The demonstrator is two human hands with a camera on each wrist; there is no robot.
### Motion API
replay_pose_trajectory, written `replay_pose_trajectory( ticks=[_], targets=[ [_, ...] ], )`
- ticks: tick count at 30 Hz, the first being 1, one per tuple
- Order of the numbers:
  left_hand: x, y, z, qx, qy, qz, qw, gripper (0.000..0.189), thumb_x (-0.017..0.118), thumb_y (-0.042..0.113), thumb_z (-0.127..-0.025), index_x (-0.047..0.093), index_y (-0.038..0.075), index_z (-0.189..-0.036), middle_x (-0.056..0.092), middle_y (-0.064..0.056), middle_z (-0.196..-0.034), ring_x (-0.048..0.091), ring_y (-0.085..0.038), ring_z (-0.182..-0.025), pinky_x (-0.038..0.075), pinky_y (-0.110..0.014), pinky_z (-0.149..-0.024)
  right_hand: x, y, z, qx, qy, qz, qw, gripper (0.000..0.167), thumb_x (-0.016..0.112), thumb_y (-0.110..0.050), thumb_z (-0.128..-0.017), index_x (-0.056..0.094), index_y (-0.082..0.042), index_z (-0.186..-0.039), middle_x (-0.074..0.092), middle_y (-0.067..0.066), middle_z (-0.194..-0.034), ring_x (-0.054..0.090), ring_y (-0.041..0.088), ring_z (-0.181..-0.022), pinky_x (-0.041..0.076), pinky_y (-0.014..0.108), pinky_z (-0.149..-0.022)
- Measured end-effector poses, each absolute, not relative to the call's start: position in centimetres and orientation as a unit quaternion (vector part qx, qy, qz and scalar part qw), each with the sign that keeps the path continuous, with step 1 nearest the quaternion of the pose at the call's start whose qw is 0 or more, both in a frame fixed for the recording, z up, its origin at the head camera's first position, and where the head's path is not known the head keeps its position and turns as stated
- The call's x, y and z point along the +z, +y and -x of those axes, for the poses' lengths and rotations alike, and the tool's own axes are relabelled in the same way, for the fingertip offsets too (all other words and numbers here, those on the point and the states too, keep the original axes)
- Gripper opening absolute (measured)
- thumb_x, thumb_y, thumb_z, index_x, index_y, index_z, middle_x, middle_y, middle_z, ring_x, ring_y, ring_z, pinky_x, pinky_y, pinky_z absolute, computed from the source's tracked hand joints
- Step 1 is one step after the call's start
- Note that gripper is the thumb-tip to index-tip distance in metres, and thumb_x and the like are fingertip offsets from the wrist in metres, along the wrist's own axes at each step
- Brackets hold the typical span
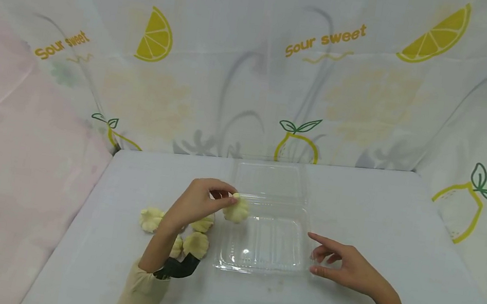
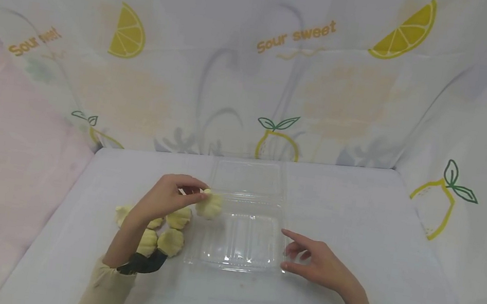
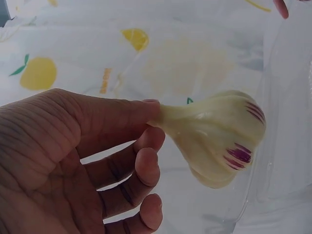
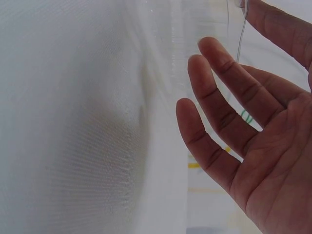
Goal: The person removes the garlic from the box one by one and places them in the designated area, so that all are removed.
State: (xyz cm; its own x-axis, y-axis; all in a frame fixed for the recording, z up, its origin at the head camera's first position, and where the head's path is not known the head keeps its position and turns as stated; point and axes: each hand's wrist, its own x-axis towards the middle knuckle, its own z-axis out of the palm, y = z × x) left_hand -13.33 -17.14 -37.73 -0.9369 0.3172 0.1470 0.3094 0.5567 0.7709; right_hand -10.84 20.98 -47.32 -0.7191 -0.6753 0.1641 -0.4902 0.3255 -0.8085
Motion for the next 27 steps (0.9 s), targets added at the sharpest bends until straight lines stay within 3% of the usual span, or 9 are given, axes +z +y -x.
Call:
replay_pose_trajectory(
  ticks=[7, 17, 27],
  targets=[
    [-37.1, -19.1, 12.5, 0.430, 0.885, -0.178, 0.000, 0.015, 0.076, 0.020, -0.088, 0.077, 0.012, -0.101, 0.069, 0.006, -0.085, 0.063, -0.014, -0.077, 0.051, -0.030, -0.067, -47.2, 20.9, 10.8, -0.454, 0.812, 0.352, 0.106, 0.067, 0.078, -0.018, -0.087, 0.046, -0.001, -0.144, 0.068, 0.000, -0.099, 0.064, 0.010, -0.091, 0.056, 0.036, -0.076],
    [-37.1, -22.3, 11.2, 0.430, 0.889, -0.159, -0.009, 0.013, 0.077, 0.023, -0.088, 0.077, 0.016, -0.099, 0.068, 0.007, -0.086, 0.061, -0.014, -0.079, 0.050, -0.030, -0.070, -47.2, 21.0, 10.8, -0.456, 0.808, 0.359, 0.103, 0.067, 0.077, -0.019, -0.087, 0.046, -0.001, -0.144, 0.068, 0.001, -0.098, 0.065, 0.011, -0.090, 0.056, 0.037, -0.076],
    [-37.1, -25.3, 9.9, 0.426, 0.892, -0.149, -0.014, 0.012, 0.076, 0.021, -0.089, 0.076, 0.019, -0.100, 0.069, 0.008, -0.088, 0.062, -0.014, -0.075, 0.051, -0.028, -0.066, -47.6, 21.1, 10.9, -0.455, 0.809, 0.357, 0.103, 0.068, 0.078, -0.017, -0.087, 0.045, -0.002, -0.145, 0.068, 0.000, -0.099, 0.065, 0.014, -0.090, 0.056, 0.036, -0.075]
  ],
)
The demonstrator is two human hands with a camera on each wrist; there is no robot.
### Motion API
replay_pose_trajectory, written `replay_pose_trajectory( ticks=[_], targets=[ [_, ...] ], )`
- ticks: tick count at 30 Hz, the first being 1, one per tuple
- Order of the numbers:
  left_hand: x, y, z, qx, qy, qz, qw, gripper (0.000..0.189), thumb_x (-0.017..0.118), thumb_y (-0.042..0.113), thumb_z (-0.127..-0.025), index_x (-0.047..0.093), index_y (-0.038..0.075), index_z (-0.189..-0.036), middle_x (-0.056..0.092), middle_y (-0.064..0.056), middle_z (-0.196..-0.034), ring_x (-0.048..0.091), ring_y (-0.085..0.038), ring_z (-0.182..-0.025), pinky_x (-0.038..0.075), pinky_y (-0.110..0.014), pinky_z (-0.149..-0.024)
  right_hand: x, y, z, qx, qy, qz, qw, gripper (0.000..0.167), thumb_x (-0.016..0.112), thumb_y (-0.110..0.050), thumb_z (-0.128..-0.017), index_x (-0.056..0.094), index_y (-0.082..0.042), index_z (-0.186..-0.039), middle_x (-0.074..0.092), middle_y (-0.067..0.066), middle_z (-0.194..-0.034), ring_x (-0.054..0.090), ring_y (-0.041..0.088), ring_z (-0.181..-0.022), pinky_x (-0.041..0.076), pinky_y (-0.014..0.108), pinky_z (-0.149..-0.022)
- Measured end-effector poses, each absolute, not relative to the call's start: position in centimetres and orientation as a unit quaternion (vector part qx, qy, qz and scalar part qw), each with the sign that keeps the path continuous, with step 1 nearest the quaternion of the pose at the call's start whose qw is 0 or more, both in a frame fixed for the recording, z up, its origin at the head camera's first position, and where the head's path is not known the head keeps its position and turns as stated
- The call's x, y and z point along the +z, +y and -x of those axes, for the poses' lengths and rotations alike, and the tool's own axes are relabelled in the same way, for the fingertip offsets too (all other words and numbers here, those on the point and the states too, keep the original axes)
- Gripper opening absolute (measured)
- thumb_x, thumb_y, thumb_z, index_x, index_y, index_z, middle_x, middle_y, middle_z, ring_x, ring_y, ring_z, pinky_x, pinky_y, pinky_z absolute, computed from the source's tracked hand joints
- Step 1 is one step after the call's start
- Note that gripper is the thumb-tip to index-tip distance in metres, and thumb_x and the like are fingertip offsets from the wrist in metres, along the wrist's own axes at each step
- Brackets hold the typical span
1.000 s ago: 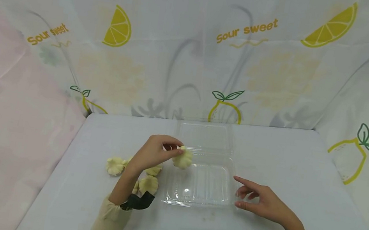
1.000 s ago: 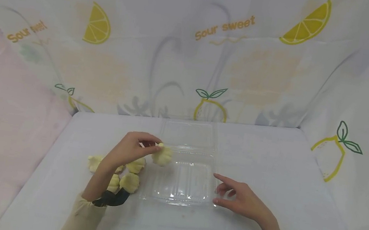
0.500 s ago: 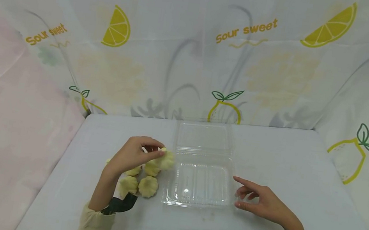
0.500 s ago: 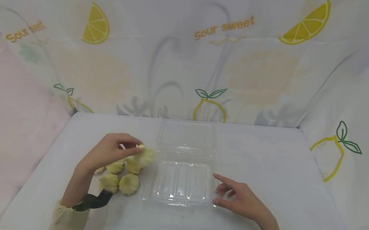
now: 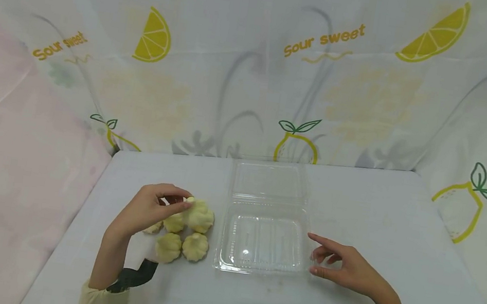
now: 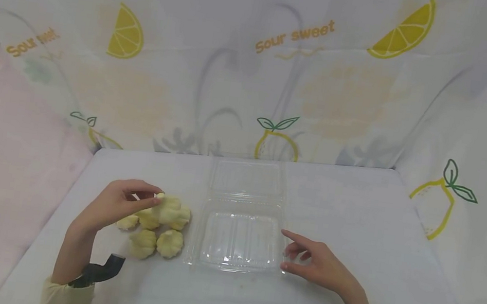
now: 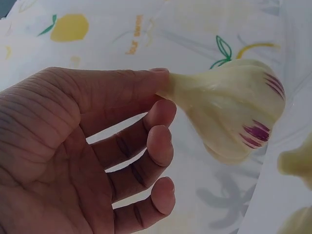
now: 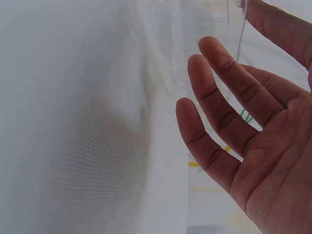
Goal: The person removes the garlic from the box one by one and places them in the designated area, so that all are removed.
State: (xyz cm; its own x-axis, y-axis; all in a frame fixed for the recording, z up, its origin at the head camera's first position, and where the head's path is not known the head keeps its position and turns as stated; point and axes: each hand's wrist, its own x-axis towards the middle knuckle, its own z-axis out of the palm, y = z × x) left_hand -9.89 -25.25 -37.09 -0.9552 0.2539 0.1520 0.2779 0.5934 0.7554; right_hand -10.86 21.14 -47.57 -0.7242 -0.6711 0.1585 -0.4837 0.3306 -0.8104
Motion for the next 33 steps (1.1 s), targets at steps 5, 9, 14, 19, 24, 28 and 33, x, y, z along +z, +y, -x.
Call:
replay_pose_trajectory(
  ticks=[5, 9, 14, 19, 24, 28, 33],
  targets=[
    [-37.2, -26.8, 9.0, -0.424, -0.892, 0.152, 0.024, 0.013, 0.075, 0.017, -0.090, 0.075, 0.018, -0.102, 0.069, 0.007, -0.087, 0.061, -0.014, -0.074, 0.051, -0.028, -0.064, -47.8, 21.2, 10.9, -0.453, 0.813, 0.350, 0.109, 0.067, 0.077, -0.020, -0.088, 0.046, -0.001, -0.145, 0.068, 0.000, -0.099, 0.065, 0.014, -0.090, 0.056, 0.035, -0.076],
    [-37.6, -27.9, 8.4, -0.420, -0.895, 0.146, 0.031, 0.014, 0.075, 0.016, -0.090, 0.075, 0.019, -0.103, 0.069, 0.007, -0.087, 0.061, -0.013, -0.074, 0.051, -0.028, -0.064, -47.9, 21.3, 11.0, -0.450, 0.817, 0.344, 0.111, 0.068, 0.077, -0.020, -0.087, 0.046, -0.001, -0.144, 0.068, -0.001, -0.098, 0.065, 0.012, -0.090, 0.055, 0.034, -0.077],
    [-38.1, -29.2, 7.7, -0.407, -0.904, 0.126, 0.038, 0.015, 0.075, 0.017, -0.090, 0.075, 0.018, -0.105, 0.070, 0.007, -0.089, 0.061, -0.012, -0.076, 0.051, -0.027, -0.066, -48.0, 21.4, 11.0, -0.446, 0.820, 0.341, 0.112, 0.068, 0.078, -0.019, -0.086, 0.046, -0.001, -0.144, 0.068, -0.002, -0.098, 0.065, 0.011, -0.090, 0.055, 0.034, -0.077],
    [-38.0, -30.5, 7.0, -0.401, -0.908, 0.113, 0.044, 0.016, 0.074, 0.016, -0.090, 0.075, 0.017, -0.106, 0.071, 0.005, -0.092, 0.062, -0.012, -0.077, 0.051, -0.026, -0.066, -48.0, 21.3, 11.0, -0.450, 0.818, 0.342, 0.112, 0.068, 0.078, -0.020, -0.087, 0.046, -0.001, -0.144, 0.068, -0.001, -0.098, 0.065, 0.012, -0.090, 0.055, 0.034, -0.077],
    [-37.9, -31.6, 6.3, -0.395, -0.911, 0.109, 0.045, 0.016, 0.074, 0.014, -0.090, 0.075, 0.015, -0.106, 0.071, -0.001, -0.091, 0.063, -0.010, -0.078, 0.051, -0.025, -0.066, -48.0, 21.3, 11.0, -0.453, 0.812, 0.350, 0.108, 0.067, 0.076, -0.020, -0.089, 0.046, -0.001, -0.145, 0.068, 0.000, -0.098, 0.065, 0.013, -0.091, 0.056, 0.035, -0.076],
    [-38.1, -32.4, 5.8, -0.389, -0.914, 0.102, 0.043, 0.016, 0.075, 0.014, -0.089, 0.075, 0.014, -0.105, 0.072, -0.003, -0.090, 0.063, -0.009, -0.078, 0.051, -0.024, -0.066, -48.0, 21.3, 11.0, -0.455, 0.813, 0.347, 0.111, 0.067, 0.077, -0.019, -0.088, 0.046, -0.002, -0.145, 0.069, 0.000, -0.098, 0.065, 0.013, -0.090, 0.056, 0.035, -0.076],
    [-38.5, -33.1, 5.2, -0.382, -0.918, 0.101, 0.040, 0.015, 0.075, 0.011, -0.088, 0.075, 0.012, -0.103, 0.072, 0.000, -0.088, 0.063, -0.009, -0.076, 0.051, -0.025, -0.064, -47.8, 21.2, 11.0, -0.455, 0.813, 0.346, 0.111, 0.068, 0.077, -0.019, -0.087, 0.046, -0.002, -0.145, 0.068, -0.001, -0.098, 0.065, 0.013, -0.090, 0.055, 0.035, -0.076]
  ],
)
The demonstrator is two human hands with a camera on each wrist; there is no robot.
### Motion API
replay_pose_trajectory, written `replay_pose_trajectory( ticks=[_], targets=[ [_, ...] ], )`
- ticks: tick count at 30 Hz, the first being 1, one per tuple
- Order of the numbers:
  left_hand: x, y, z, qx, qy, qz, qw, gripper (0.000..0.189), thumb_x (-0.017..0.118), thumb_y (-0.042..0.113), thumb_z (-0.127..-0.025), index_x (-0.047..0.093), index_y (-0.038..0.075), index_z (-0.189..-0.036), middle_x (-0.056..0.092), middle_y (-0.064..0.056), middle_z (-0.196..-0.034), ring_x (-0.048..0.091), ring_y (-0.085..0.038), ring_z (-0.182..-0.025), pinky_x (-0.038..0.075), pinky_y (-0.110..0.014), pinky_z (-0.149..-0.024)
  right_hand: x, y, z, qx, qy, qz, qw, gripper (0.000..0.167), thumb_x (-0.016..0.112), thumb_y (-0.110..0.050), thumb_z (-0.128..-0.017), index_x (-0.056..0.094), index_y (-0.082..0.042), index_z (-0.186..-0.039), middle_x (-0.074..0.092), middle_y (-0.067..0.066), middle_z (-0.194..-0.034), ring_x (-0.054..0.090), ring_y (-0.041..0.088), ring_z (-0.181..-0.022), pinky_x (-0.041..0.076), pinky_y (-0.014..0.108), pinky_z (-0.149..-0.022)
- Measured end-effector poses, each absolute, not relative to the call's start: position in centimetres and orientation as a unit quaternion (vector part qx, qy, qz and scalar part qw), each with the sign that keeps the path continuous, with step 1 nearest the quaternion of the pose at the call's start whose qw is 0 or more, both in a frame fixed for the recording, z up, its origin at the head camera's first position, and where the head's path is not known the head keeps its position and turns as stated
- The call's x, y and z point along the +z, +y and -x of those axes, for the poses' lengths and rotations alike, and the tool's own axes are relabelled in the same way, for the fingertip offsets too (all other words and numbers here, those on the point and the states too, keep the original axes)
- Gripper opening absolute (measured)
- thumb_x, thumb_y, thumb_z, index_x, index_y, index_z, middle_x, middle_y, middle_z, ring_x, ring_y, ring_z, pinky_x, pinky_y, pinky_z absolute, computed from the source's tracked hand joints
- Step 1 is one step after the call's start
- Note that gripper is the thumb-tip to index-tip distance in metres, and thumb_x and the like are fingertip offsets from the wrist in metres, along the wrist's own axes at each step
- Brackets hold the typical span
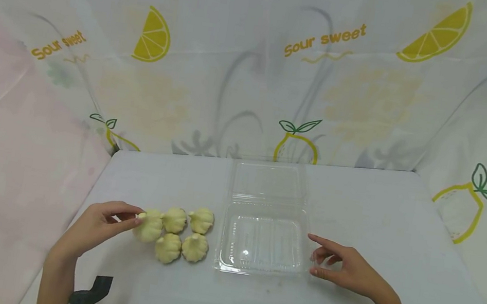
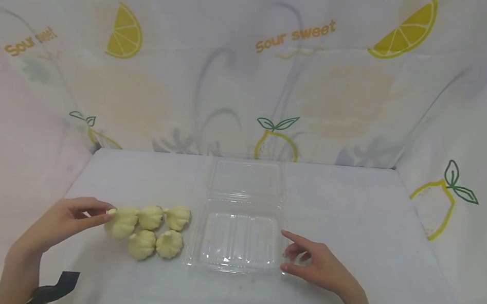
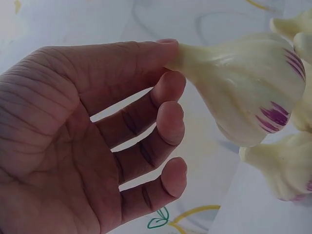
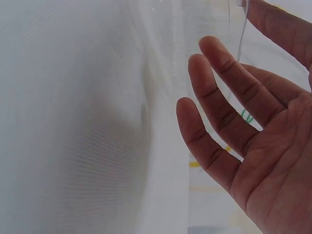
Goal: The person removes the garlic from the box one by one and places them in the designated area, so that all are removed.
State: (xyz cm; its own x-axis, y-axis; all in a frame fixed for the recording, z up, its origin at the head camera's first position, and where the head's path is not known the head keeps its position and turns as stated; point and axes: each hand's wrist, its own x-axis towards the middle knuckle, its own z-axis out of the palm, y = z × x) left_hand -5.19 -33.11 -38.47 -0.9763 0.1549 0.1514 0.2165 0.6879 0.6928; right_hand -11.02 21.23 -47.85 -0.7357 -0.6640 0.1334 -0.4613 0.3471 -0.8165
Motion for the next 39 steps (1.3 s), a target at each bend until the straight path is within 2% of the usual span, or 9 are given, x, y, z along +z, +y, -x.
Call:
replay_pose_trajectory(
  ticks=[6, 15, 21, 31, 39],
  targets=[
    [-38.9, -33.7, 4.8, -0.362, -0.927, 0.089, 0.036, 0.014, 0.075, 0.012, -0.088, 0.075, 0.010, -0.102, 0.071, 0.005, -0.086, 0.062, -0.008, -0.074, 0.050, -0.025, -0.063, -47.5, 21.1, 11.0, -0.461, 0.807, 0.352, 0.109, 0.067, 0.077, -0.018, -0.088, 0.046, -0.002, -0.145, 0.068, 0.000, -0.099, 0.065, 0.014, -0.090, 0.055, 0.036, -0.076],
    [-40.0, -34.5, 4.5, -0.360, -0.930, 0.080, -0.003, 0.015, 0.076, 0.016, -0.087, 0.077, 0.013, -0.102, 0.072, 0.006, -0.093, 0.063, -0.007, -0.078, 0.050, -0.026, -0.064, -47.9, 21.3, 11.1, -0.454, 0.813, 0.346, 0.114, 0.067, 0.077, -0.019, -0.088, 0.046, -0.001, -0.145, 0.069, 0.000, -0.100, 0.065, 0.012, -0.091, 0.055, 0.034, -0.078],
    [-41.6, -35.1, 4.2, -0.358, -0.931, 0.072, -0.021, 0.015, 0.077, 0.019, -0.087, 0.078, 0.014, -0.101, 0.072, 0.009, -0.092, 0.062, -0.006, -0.079, 0.049, -0.026, -0.067, -47.8, 21.3, 11.0, -0.453, 0.813, 0.346, 0.117, 0.067, 0.077, -0.019, -0.088, 0.045, -0.001, -0.145, 0.068, 0.000, -0.099, 0.065, 0.012, -0.091, 0.055, 0.035, -0.077],
    [-42.4, -35.4, 4.0, -0.371, -0.926, 0.034, -0.066, 0.020, 0.077, 0.024, -0.087, 0.077, 0.013, -0.104, 0.071, 0.005, -0.092, 0.060, -0.011, -0.080, 0.047, -0.027, -0.065, -47.4, 21.3, 10.9, -0.457, 0.812, 0.344, 0.115, 0.067, 0.077, -0.019, -0.088, 0.047, -0.002, -0.144, 0.068, -0.001, -0.099, 0.064, 0.011, -0.091, 0.055, 0.035, -0.078],
    [-42.9, -35.5, 3.9, -0.373, -0.923, 0.034, -0.088, 0.021, 0.077, 0.026, -0.087, 0.077, 0.014, -0.104, 0.071, 0.005, -0.096, 0.060, -0.010, -0.082, 0.048, -0.027, -0.066, -47.7, 21.5, 10.8, -0.463, 0.803, 0.362, 0.099, 0.063, 0.078, -0.017, -0.087, 0.051, -0.004, -0.142, 0.068, 0.000, -0.098, 0.065, 0.015, -0.091, 0.055, 0.034, -0.075]
  ],
)
